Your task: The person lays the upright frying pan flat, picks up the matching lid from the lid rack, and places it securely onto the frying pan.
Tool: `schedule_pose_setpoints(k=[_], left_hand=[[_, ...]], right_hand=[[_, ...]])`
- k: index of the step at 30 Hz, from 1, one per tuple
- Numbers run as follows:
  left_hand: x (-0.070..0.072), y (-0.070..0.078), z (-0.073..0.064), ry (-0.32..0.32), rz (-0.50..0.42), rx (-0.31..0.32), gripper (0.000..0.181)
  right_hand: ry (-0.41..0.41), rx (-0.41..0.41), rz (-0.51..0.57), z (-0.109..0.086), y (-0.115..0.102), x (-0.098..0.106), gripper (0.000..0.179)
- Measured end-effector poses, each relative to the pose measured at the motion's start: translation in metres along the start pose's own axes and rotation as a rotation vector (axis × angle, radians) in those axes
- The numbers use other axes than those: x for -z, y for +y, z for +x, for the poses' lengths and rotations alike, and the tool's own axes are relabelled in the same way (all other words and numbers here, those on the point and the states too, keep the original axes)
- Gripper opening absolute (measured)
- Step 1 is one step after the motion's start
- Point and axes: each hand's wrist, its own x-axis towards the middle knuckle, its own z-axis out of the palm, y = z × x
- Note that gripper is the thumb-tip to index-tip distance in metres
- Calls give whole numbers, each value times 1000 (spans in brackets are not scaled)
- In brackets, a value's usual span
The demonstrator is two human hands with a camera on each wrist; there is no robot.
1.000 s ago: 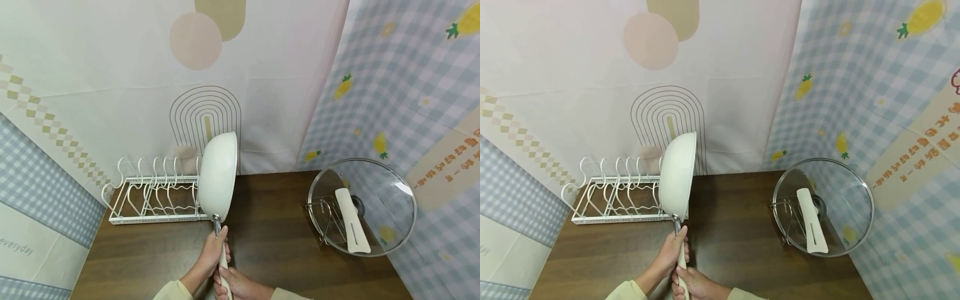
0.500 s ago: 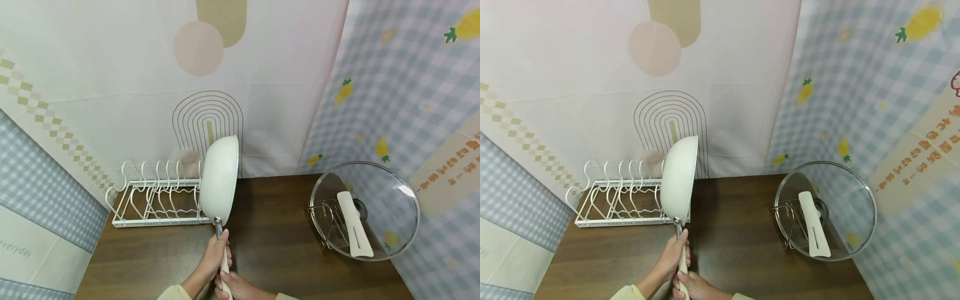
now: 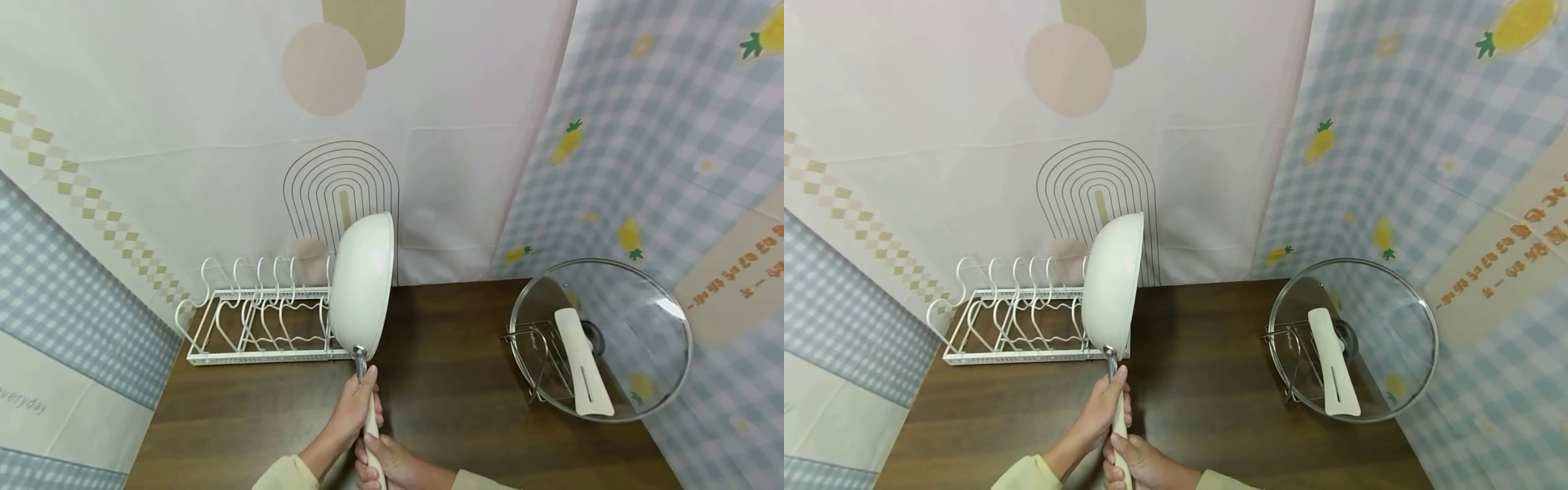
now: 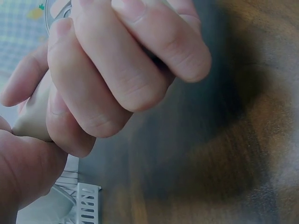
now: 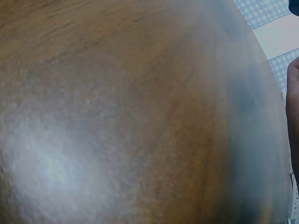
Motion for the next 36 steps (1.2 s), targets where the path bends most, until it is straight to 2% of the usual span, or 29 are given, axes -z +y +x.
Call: schedule_pose_setpoints(k=[7,17,26,36], left_hand=[[-2,8,1,14,7,-11,46],[-5,25,2,30,42,-48,46],[-6,30,-2,21,46,-56,47],[-9,45,-3,21,43,-85,49]], right_hand=[[-2,-23,16,0,-10,-5,40],[26,-54,-33,6,-25,-9,42],[18,-53,-27,5,-29,-12,42],[-14,-28,-46,7,-43,-16,42]])
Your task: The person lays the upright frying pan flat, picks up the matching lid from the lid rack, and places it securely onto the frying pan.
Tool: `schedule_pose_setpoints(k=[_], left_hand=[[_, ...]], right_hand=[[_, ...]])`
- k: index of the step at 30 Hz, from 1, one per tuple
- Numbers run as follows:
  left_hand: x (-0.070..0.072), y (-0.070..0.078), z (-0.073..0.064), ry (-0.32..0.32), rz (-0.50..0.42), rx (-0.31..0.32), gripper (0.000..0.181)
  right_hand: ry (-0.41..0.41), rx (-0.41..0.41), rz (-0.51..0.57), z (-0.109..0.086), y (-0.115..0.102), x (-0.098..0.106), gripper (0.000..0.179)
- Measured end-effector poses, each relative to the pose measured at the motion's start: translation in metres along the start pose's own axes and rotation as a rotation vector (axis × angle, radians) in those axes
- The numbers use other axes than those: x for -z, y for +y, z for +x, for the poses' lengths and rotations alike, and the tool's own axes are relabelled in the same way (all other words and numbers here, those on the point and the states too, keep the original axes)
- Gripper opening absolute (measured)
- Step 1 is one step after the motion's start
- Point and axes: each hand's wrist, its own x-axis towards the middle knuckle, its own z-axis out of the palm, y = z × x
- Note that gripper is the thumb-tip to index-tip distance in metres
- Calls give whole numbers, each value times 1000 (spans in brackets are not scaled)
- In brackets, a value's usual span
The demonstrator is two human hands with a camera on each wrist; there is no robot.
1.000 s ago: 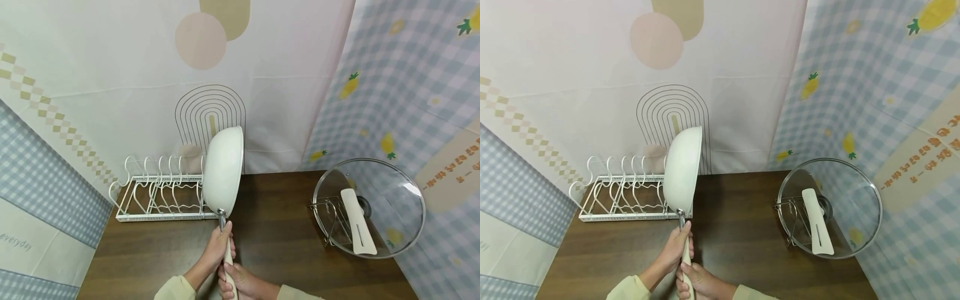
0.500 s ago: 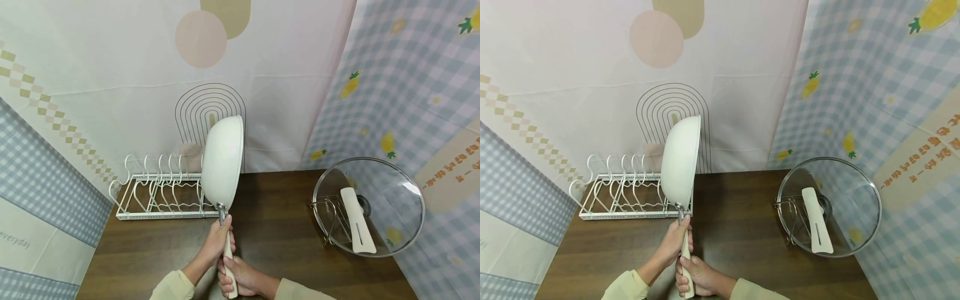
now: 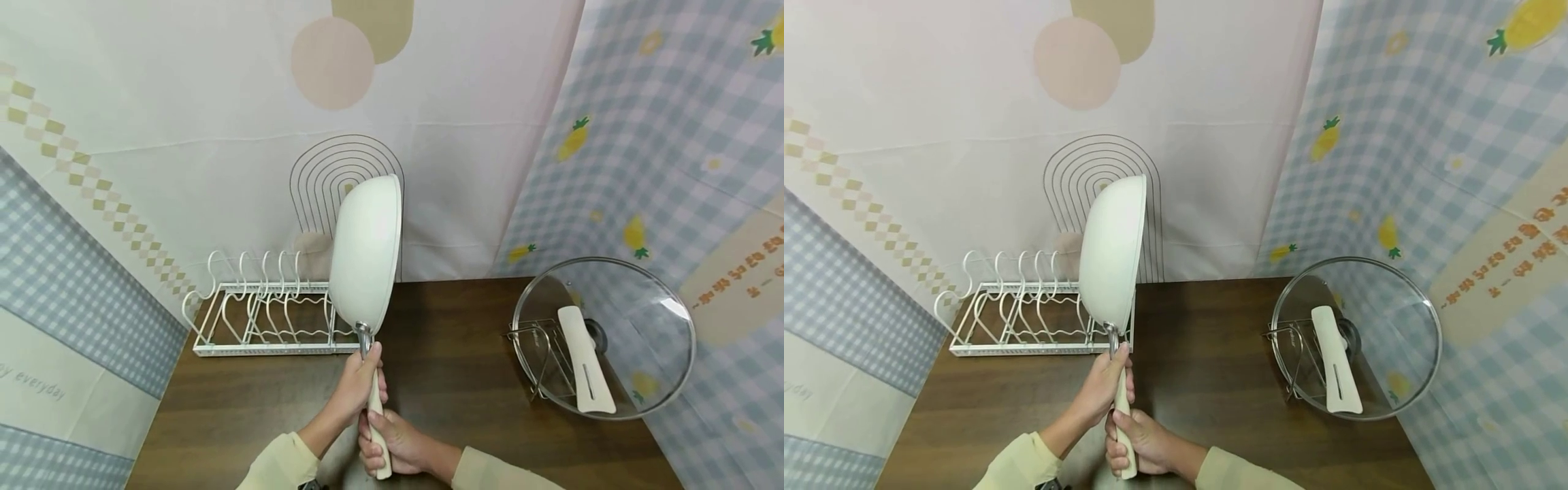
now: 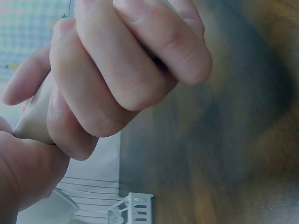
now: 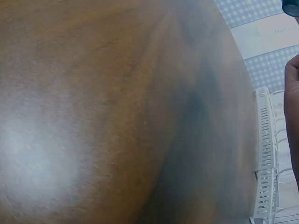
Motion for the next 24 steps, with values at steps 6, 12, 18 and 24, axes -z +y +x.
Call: schedule_pose_setpoints(k=[6,12,18,24], left_hand=[[0,8,0,3,15,-13,46],[-1,15,2,14,20,-19,48],[-2,22,2,4,6,-43,49],[-5,29,1,-9,-17,-53,46]], right_hand=[[-20,0,-25,2,-9,-2,41],[-26,-1,-31,3,-17,-4,43],[-36,9,-56,4,-25,-6,44],[-40,6,-64,3,-33,-8,44]])
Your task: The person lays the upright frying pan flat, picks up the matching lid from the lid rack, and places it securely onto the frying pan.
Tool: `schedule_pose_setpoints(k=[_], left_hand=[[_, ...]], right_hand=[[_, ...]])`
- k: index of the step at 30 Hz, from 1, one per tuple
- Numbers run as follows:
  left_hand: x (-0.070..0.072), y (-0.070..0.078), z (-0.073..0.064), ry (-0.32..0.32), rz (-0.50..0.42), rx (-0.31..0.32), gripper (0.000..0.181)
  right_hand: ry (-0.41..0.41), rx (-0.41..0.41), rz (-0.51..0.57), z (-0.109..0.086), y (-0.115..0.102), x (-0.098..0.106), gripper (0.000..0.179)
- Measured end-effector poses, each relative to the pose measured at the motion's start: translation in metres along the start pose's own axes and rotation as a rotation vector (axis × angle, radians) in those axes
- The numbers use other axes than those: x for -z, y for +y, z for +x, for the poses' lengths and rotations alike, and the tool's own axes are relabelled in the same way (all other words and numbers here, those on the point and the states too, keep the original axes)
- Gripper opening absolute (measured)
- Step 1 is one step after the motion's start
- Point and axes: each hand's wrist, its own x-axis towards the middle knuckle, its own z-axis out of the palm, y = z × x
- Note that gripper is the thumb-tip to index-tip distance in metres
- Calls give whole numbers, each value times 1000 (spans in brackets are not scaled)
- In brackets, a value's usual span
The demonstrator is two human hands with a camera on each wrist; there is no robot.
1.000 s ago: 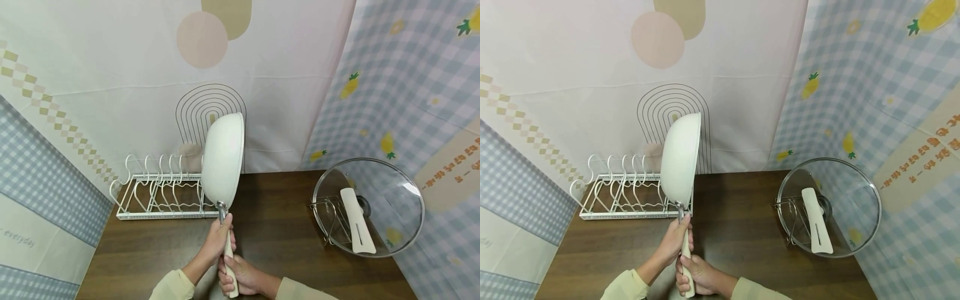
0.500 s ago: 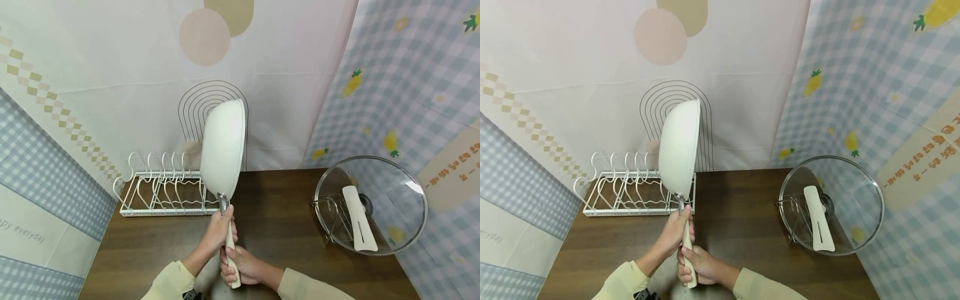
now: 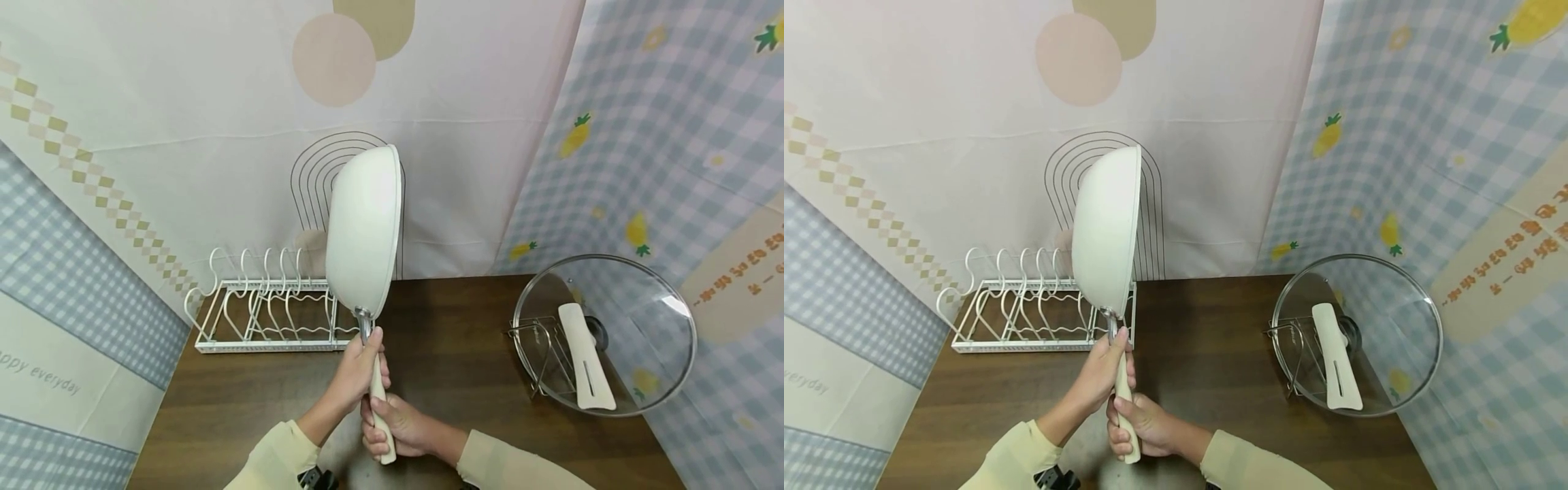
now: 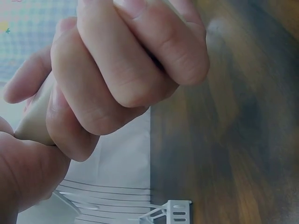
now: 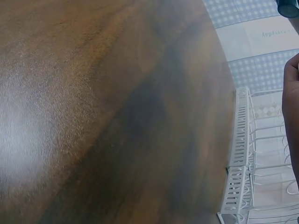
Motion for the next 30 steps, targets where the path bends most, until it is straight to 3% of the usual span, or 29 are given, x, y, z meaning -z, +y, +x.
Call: schedule_pose_setpoints(k=[20,30], left_hand=[[-5,15,-7,-7,-26,-14,43],[-7,31,-8,-35,-37,-50,43]], right_hand=[[-4,-15,-16,-7,-15,-13,42],[-29,4,-34,-5,-29,-18,41]])
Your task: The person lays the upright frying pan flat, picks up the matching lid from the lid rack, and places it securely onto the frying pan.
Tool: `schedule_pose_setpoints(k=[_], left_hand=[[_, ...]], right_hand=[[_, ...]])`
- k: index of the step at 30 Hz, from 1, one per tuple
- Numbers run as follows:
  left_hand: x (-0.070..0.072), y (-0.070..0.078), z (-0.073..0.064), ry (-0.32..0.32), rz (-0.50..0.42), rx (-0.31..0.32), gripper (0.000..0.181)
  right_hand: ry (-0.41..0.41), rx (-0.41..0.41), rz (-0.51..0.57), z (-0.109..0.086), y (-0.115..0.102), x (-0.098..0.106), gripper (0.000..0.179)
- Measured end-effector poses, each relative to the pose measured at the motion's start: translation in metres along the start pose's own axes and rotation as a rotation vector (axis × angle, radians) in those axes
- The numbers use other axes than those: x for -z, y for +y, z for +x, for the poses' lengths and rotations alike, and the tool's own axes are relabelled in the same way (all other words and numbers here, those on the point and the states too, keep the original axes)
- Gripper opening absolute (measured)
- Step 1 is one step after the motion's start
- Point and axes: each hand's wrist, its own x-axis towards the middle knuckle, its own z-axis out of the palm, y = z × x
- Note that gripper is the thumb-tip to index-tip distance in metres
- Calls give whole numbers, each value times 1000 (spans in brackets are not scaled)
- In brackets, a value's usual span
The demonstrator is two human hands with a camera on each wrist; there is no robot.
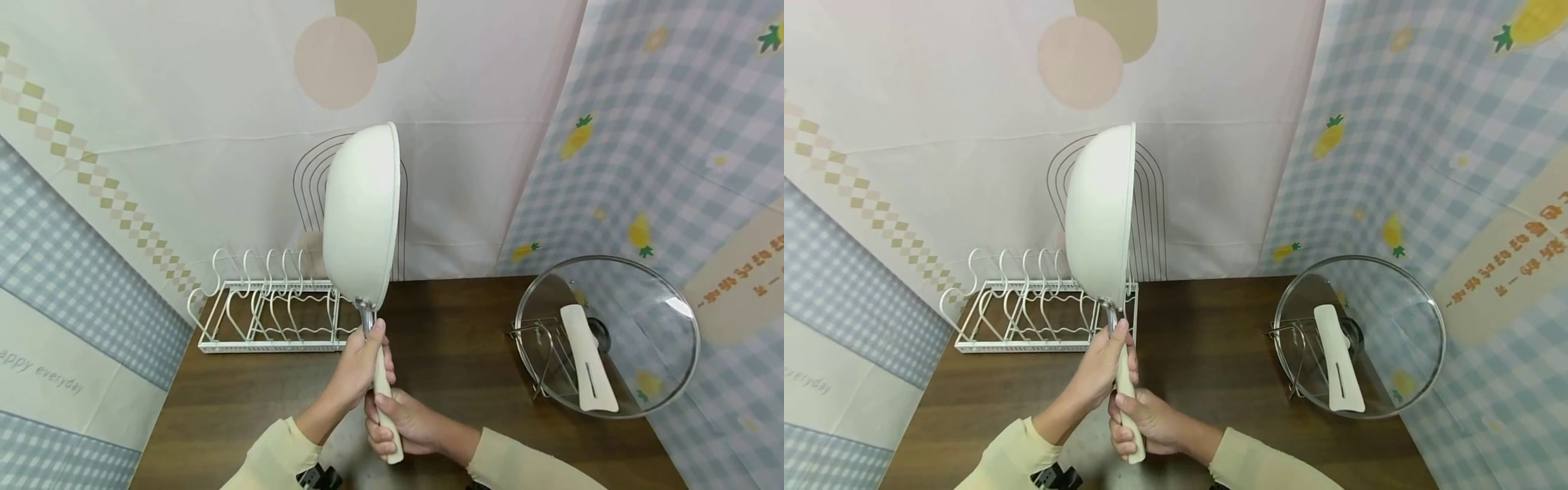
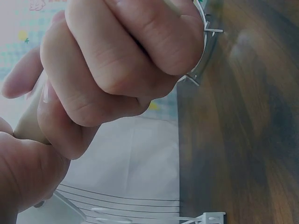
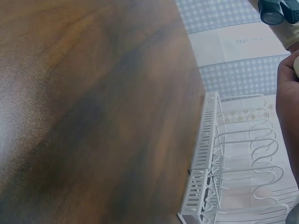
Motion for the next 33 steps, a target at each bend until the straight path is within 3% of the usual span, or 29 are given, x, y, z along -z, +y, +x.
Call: schedule_pose_setpoints(k=[11,17,33], left_hand=[[-7,13,0,-25,11,-23,43],[-11,16,2,-92,17,-63,42],[-14,18,2,-234,-199,-45,44]], right_hand=[[-14,28,-36,-4,-11,-2,41],[14,36,-45,-10,-18,-5,39],[21,35,-9,-19,-32,-19,34]])
